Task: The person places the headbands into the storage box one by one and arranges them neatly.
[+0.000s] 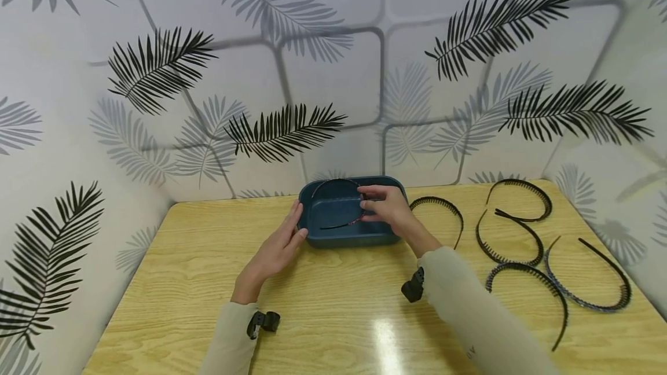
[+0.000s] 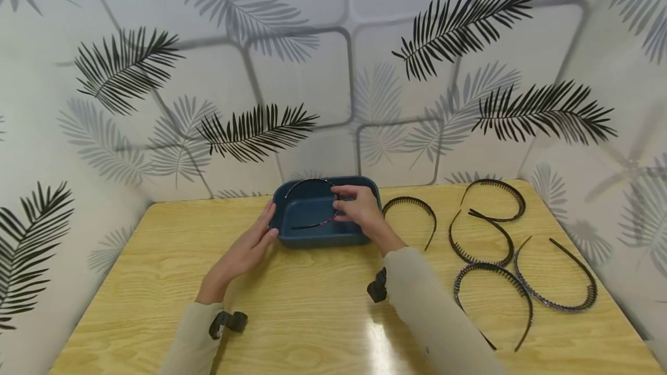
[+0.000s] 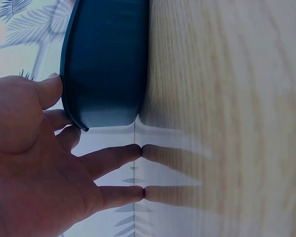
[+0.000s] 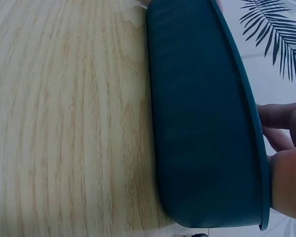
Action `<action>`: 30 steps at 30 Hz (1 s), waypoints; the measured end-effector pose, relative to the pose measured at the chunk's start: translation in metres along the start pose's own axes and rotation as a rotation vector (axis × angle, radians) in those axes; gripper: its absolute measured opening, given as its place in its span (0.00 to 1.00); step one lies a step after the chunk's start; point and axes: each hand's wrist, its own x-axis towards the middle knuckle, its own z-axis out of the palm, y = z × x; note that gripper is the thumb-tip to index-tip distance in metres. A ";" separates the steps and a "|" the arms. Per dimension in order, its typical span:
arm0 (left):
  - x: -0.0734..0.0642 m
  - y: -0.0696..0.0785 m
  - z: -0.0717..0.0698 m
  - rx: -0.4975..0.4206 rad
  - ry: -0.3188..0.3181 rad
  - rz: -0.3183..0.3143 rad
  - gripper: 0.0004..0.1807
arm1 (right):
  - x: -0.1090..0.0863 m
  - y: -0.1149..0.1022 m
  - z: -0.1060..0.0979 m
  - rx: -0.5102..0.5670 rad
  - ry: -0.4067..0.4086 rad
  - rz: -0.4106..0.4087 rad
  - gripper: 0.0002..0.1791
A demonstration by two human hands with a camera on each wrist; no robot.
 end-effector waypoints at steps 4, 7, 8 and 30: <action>0.000 -0.001 0.000 0.010 -0.004 0.003 0.33 | 0.002 0.001 0.003 -0.012 -0.002 0.019 0.24; 0.000 -0.002 0.000 0.013 -0.009 0.000 0.33 | 0.003 0.001 0.004 -0.024 -0.007 0.027 0.24; 0.000 -0.002 0.000 0.013 -0.011 -0.002 0.33 | 0.004 0.001 0.004 -0.027 -0.008 0.030 0.24; -0.001 -0.001 -0.001 -0.004 -0.016 -0.003 0.33 | 0.009 0.007 0.007 -0.138 -0.060 0.065 0.23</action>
